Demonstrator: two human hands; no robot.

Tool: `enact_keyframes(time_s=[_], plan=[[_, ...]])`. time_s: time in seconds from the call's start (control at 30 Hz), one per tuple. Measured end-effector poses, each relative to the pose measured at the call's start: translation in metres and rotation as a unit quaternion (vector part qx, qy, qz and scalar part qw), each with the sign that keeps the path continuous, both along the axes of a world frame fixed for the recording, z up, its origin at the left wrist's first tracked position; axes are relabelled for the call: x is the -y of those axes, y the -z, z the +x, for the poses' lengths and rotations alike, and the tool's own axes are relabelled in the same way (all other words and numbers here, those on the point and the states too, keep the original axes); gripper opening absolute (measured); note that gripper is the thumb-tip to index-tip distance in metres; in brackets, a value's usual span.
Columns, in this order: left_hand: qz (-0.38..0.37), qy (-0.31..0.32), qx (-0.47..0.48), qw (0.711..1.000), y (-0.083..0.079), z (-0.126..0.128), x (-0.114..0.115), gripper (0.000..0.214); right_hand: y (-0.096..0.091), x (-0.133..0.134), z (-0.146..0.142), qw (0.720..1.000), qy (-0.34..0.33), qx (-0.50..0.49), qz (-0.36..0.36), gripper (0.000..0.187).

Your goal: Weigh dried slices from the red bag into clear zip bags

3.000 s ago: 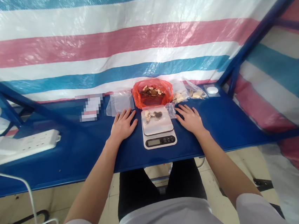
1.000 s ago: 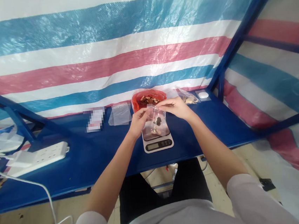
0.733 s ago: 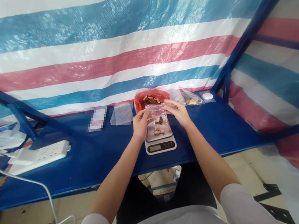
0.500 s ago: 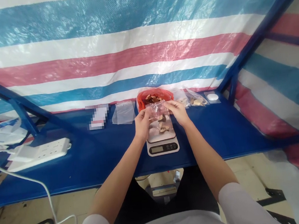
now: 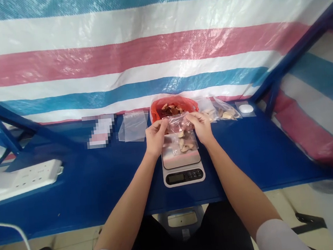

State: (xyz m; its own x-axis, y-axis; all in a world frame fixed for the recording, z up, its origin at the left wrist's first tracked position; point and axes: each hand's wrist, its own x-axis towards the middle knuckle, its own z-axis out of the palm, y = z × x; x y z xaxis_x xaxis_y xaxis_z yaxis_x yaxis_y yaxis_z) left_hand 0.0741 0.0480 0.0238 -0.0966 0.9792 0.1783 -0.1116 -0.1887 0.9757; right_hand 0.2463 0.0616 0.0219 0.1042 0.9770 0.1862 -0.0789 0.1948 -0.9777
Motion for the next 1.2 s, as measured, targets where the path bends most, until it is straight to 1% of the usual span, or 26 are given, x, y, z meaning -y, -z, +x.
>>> enact_keyframes(time_s=[0.1,0.17,0.3,0.4,0.5,0.67,0.8,0.93,1.1,1.2], plan=[[0.017,-0.034,-0.007,0.999,0.0,-0.002,0.002,0.032,0.001,0.004,0.0,1.0,-0.009,0.012,0.0,0.03],[0.016,-0.041,-0.001,0.999,0.0,-0.003,0.003,0.03,0.002,0.007,0.001,1.0,-0.022,0.007,-0.006,0.03],[-0.001,-0.014,0.012,1.0,0.004,-0.005,0.004,0.03,0.001,0.011,0.002,0.999,-0.035,0.011,-0.037,0.033],[0.004,0.0,0.01,1.0,0.007,-0.007,0.004,0.03,-0.001,0.013,0.001,0.998,-0.028,0.007,-0.047,0.036],[0.009,0.015,0.001,1.0,0.006,-0.008,0.004,0.031,-0.002,0.014,0.0,0.997,-0.036,-0.01,-0.065,0.039],[0.017,0.025,-0.022,0.999,0.003,-0.01,0.006,0.031,-0.002,0.013,0.0,0.998,-0.047,0.004,-0.047,0.037],[0.017,0.028,-0.011,0.999,0.003,-0.011,0.006,0.031,0.002,0.013,0.003,0.999,-0.024,0.005,-0.03,0.034],[0.002,0.008,0.007,1.0,0.004,-0.01,0.005,0.029,0.006,0.014,0.005,1.0,-0.002,0.016,-0.018,0.037],[0.009,0.015,-0.009,1.0,0.002,-0.011,0.006,0.028,0.006,0.013,0.005,0.999,-0.04,0.002,-0.027,0.039],[0.022,0.029,-0.022,0.999,0.002,-0.012,0.006,0.029,0.005,0.013,0.005,0.999,-0.041,0.009,-0.026,0.039]])
